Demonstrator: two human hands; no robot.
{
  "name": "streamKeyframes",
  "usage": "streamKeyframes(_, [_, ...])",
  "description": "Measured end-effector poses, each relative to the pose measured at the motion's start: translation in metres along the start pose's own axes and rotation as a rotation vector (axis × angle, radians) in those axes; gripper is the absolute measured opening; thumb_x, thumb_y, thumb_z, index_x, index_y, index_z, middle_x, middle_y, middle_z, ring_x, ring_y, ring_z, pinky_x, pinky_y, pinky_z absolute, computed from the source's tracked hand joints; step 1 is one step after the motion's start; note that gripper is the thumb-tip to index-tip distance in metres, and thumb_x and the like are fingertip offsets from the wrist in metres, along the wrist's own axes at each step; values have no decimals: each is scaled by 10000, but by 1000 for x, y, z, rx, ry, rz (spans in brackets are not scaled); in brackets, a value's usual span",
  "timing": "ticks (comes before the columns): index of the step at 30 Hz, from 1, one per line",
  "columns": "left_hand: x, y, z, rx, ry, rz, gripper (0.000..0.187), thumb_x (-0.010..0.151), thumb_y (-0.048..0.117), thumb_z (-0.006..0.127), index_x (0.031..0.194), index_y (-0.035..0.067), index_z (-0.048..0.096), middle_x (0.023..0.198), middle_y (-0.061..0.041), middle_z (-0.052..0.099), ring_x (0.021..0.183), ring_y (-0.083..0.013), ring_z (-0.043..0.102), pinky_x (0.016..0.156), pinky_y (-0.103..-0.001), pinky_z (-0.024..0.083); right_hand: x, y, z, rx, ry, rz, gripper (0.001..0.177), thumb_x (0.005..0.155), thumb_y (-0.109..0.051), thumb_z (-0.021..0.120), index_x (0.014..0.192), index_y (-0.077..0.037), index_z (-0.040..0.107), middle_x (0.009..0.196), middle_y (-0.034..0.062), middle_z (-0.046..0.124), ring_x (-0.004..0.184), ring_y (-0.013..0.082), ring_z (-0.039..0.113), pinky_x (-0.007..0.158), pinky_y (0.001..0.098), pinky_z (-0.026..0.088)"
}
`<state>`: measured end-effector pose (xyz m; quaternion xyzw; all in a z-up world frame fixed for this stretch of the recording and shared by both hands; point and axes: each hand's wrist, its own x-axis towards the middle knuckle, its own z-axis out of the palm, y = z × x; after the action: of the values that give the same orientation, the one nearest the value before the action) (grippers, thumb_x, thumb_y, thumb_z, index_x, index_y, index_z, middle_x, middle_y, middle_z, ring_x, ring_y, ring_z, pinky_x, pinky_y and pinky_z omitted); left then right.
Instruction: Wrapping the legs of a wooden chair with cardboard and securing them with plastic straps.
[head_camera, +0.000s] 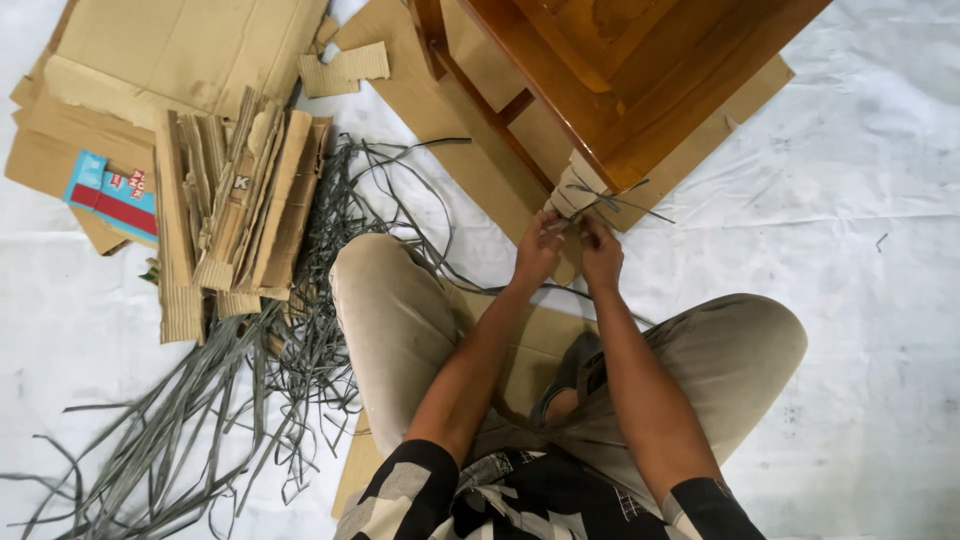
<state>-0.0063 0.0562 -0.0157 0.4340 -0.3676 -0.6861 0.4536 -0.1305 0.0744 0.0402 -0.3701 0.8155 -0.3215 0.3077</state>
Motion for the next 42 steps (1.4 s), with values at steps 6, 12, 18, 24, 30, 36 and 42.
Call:
streamKeyframes(6, [-6, -5, -6, 50, -26, -14, 589, 929, -51, 550, 1506, 48, 488, 1453, -224, 528, 1336, -351, 542, 1148, -440, 456, -4, -21, 9, 723, 126, 5, 281, 988, -7, 641, 1264, -11, 694, 989, 74, 655, 863, 152, 605, 700, 264, 552])
streamKeyframes(12, [-12, 3, -10, 160, -48, -64, 594, 910, 4, 562, 1498, 72, 516, 1428, -194, 583, 1301, -341, 584, 1128, -447, 467, 11, -16, 3, 746, 206, -50, 111, 897, -46, 805, 951, -111, 732, 812, 38, 689, 663, 95, 628, 577, 224, 547])
streamKeyframes(18, [-11, -19, -24, 264, 11, -136, 529, 913, 60, 583, 1435, 147, 591, 1349, -109, 666, 1239, -274, 649, 1083, -387, 507, 7, -15, 7, 577, 207, -125, 99, 896, -28, 770, 937, -102, 717, 776, 48, 681, 628, 131, 633, 560, 283, 534])
streamKeyframes(24, [-10, -35, -49, 427, 96, -201, 454, 887, 151, 608, 1334, 209, 670, 1261, -59, 727, 1196, -274, 678, 1041, -412, 518, -2, -37, -6, 460, 274, -232, 65, 903, -35, 773, 941, -77, 741, 800, 90, 731, 678, 157, 684, 640, 316, 586])
streamKeyframes(30, [-9, -53, -81, 558, 243, -307, 381, 922, 225, 622, 1293, 279, 688, 1211, -3, 753, 1153, -220, 705, 1014, -385, 535, -31, -75, -18, 430, 319, -354, 106, 915, 6, 722, 1019, -17, 726, 879, 154, 731, 791, 223, 685, 765, 400, 589])
streamKeyframes(36, [-19, -63, -118, 756, 345, -401, 387, 958, 271, 606, 1337, 210, 656, 1308, -74, 704, 1238, -287, 659, 1029, -473, 523, -30, -63, -7, 513, 340, -360, 205, 929, 45, 733, 1111, -34, 685, 1042, 159, 723, 974, 282, 723, 863, 402, 616])
streamKeyframes(42, [-48, -50, -133, 935, 403, -481, 372, 957, 291, 623, 1322, 224, 644, 1351, -59, 603, 1228, -306, 640, 1011, -499, 538, -11, 9, 18, 510, 385, 12, 162, 946, -65, 694, 1092, -133, 677, 999, 48, 665, 782, 145, 672, 687, 311, 581])
